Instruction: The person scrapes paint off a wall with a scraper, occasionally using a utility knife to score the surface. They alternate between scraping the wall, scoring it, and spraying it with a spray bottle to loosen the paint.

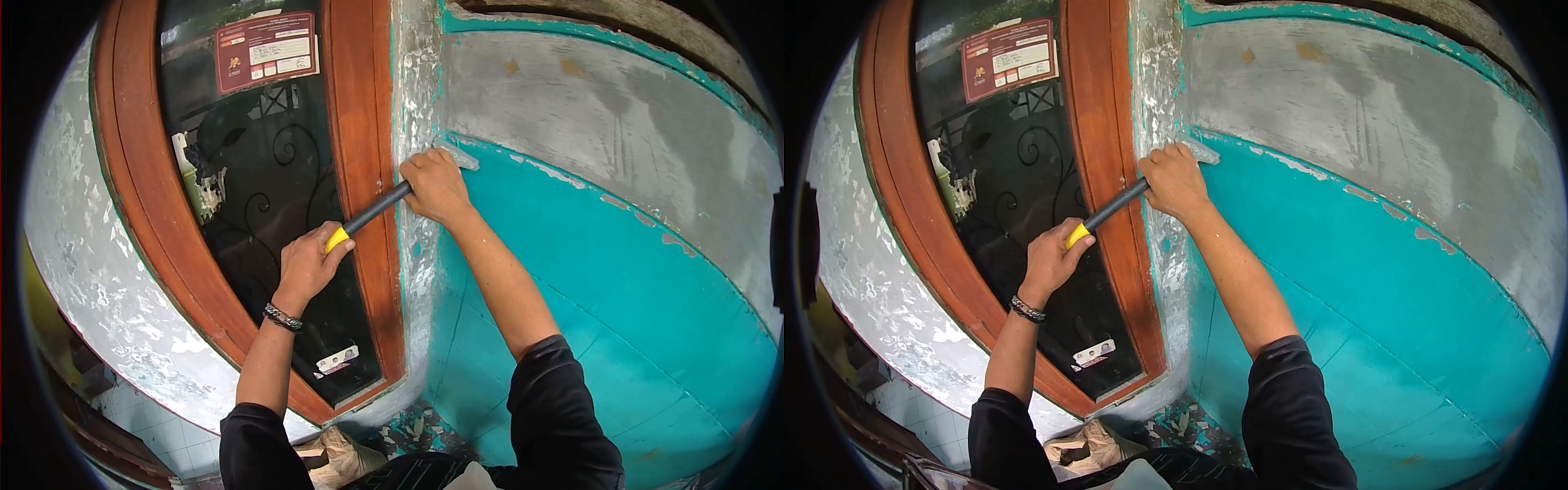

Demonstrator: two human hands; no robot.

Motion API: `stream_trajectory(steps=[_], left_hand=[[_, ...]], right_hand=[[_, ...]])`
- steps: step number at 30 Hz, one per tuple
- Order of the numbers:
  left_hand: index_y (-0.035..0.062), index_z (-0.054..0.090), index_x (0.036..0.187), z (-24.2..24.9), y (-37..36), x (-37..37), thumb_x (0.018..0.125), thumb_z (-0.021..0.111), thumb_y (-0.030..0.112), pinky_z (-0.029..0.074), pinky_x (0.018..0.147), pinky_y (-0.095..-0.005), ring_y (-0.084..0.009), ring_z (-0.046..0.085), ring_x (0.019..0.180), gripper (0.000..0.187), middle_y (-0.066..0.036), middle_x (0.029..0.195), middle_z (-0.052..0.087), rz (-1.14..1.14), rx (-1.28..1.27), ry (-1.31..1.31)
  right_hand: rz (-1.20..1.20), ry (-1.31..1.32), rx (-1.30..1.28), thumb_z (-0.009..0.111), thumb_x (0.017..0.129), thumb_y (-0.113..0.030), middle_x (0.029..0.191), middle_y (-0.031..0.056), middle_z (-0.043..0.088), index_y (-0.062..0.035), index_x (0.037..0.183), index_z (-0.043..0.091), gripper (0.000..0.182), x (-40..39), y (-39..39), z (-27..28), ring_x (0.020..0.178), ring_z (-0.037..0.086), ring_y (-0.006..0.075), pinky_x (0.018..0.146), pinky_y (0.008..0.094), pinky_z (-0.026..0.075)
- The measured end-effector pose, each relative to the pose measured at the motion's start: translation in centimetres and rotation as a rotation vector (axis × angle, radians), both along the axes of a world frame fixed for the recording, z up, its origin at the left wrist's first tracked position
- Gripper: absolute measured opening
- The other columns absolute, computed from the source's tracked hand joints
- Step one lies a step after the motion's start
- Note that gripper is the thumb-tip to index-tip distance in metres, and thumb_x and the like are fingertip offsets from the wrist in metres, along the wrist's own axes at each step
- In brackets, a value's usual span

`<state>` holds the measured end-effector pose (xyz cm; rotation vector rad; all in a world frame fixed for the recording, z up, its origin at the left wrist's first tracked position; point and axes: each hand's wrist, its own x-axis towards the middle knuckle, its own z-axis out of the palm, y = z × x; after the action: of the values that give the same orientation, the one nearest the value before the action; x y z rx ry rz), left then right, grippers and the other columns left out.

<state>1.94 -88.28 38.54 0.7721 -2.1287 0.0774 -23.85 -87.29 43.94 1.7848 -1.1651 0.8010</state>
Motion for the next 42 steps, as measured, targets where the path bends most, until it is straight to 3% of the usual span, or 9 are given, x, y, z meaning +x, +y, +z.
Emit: stream_trajectory(steps=[13, 16, 21, 26, 29, 31, 34, 36, 42], left_hand=[[0.0076, 0.062, 0.105, -4.5, -0.1, -3.2, 0.091, 0.061, 0.036, 0.051, 0.068, -0.0398, -0.0342, 0.067, 0.080, 0.032, -0.015, 0.081, 0.066, -0.047, 0.112, 0.129], [0.0070, 0.061, 0.104, -4.7, -0.1, -3.1, 0.090, 0.062, 0.034, 0.051, 0.068, -0.0407, -0.0340, 0.066, 0.081, 0.030, -0.014, 0.090, 0.068, -0.066, 0.142, 0.125], [0.0065, 0.062, 0.105, -5.4, -0.5, -4.0, 0.090, 0.063, 0.033, 0.051, 0.069, -0.0392, -0.0343, 0.067, 0.082, 0.031, -0.015, 0.089, 0.067, -0.112, 0.167, 0.166], [0.0050, 0.063, 0.107, -6.4, -2.0, -5.7, 0.091, 0.064, 0.033, 0.051, 0.069, -0.0375, -0.0345, 0.067, 0.083, 0.032, -0.017, 0.089, 0.066, -0.133, 0.185, 0.238], [0.0044, 0.063, 0.107, -6.3, -2.0, -6.2, 0.091, 0.064, 0.032, 0.050, 0.068, -0.0368, -0.0336, 0.067, 0.080, 0.032, -0.017, 0.085, 0.066, -0.152, 0.133, 0.309], [0.0039, 0.063, 0.107, -5.6, -1.3, -6.2, 0.092, 0.063, 0.032, 0.050, 0.067, -0.0363, -0.0329, 0.067, 0.076, 0.032, -0.017, 0.081, 0.064, -0.172, 0.270, 0.284], [0.0037, 0.063, 0.107, -5.7, -0.3, -5.3, 0.091, 0.064, 0.031, 0.049, 0.066, -0.0359, -0.0320, 0.066, 0.074, 0.032, -0.017, 0.078, 0.062, -0.180, 0.277, 0.270], [0.0036, 0.063, 0.107, -5.9, -0.3, -4.9, 0.091, 0.064, 0.031, 0.049, 0.067, -0.0359, -0.0323, 0.066, 0.075, 0.032, -0.017, 0.079, 0.063, -0.179, 0.263, 0.256], [0.0064, 0.064, 0.105, -5.0, -0.6, -4.4, 0.090, 0.063, 0.035, 0.051, 0.068, -0.0394, -0.0346, 0.067, 0.081, 0.032, -0.015, 0.089, 0.068, -0.155, 0.159, 0.258]], right_hand=[[-0.090, 0.123, -0.015, 0.073, 0.061, -0.012, 0.076, 0.0054, 0.060, -0.0107, 0.070, 0.061, 0.015, -1.6, -0.1, -0.8, 0.082, 0.058, 0.0234, 0.087, 0.0359, 0.042], [-0.129, 0.117, -0.030, 0.072, 0.059, -0.010, 0.073, 0.0040, 0.055, -0.0113, 0.069, 0.057, 0.018, -1.2, 0.2, -1.2, 0.078, 0.055, 0.0235, 0.085, 0.0362, 0.042], [-0.233, 0.148, -0.065, 0.069, 0.065, -0.009, 0.074, 0.0038, 0.059, -0.0120, 0.071, 0.062, 0.010, -1.5, 1.5, -1.1, 0.081, 0.058, 0.0223, 0.097, 0.0399, 0.039], [-0.196, 0.177, -0.116, 0.068, 0.064, -0.008, 0.073, 0.0030, 0.057, -0.0122, 0.071, 0.060, 0.012, -2.7, 0.5, -1.0, 0.080, 0.057, 0.0222, 0.096, 0.0415, 0.039], [-0.186, 0.199, -0.106, 0.069, 0.062, -0.008, 0.073, 0.0025, 0.055, -0.0124, 0.070, 0.058, 0.015, -2.7, -0.1, 0.5, 0.079, 0.057, 0.0223, 0.094, 0.0411, 0.040], [-0.198, 0.203, -0.064, 0.069, 0.062, -0.007, 0.073, 0.0025, 0.056, -0.0124, 0.070, 0.058, 0.014, -2.4, 0.3, 1.1, 0.080, 0.057, 0.0223, 0.095, 0.0409, 0.040], [-0.212, 0.204, -0.006, 0.068, 0.061, -0.007, 0.074, 0.0028, 0.058, -0.0121, 0.070, 0.059, 0.014, -2.1, 1.4, 0.6, 0.081, 0.058, 0.0222, 0.096, 0.0412, 0.040], [-0.299, 0.220, 0.047, 0.071, 0.063, -0.011, 0.074, 0.0032, 0.062, -0.0128, 0.072, 0.064, 0.012, -1.7, 2.0, 0.0, 0.082, 0.060, 0.0209, 0.098, 0.0400, 0.037], [-0.273, 0.197, -0.017, 0.072, 0.063, -0.012, 0.073, 0.0034, 0.062, -0.0123, 0.071, 0.064, 0.011, -1.5, 1.6, 0.4, 0.080, 0.061, 0.0209, 0.098, 0.0408, 0.036]])
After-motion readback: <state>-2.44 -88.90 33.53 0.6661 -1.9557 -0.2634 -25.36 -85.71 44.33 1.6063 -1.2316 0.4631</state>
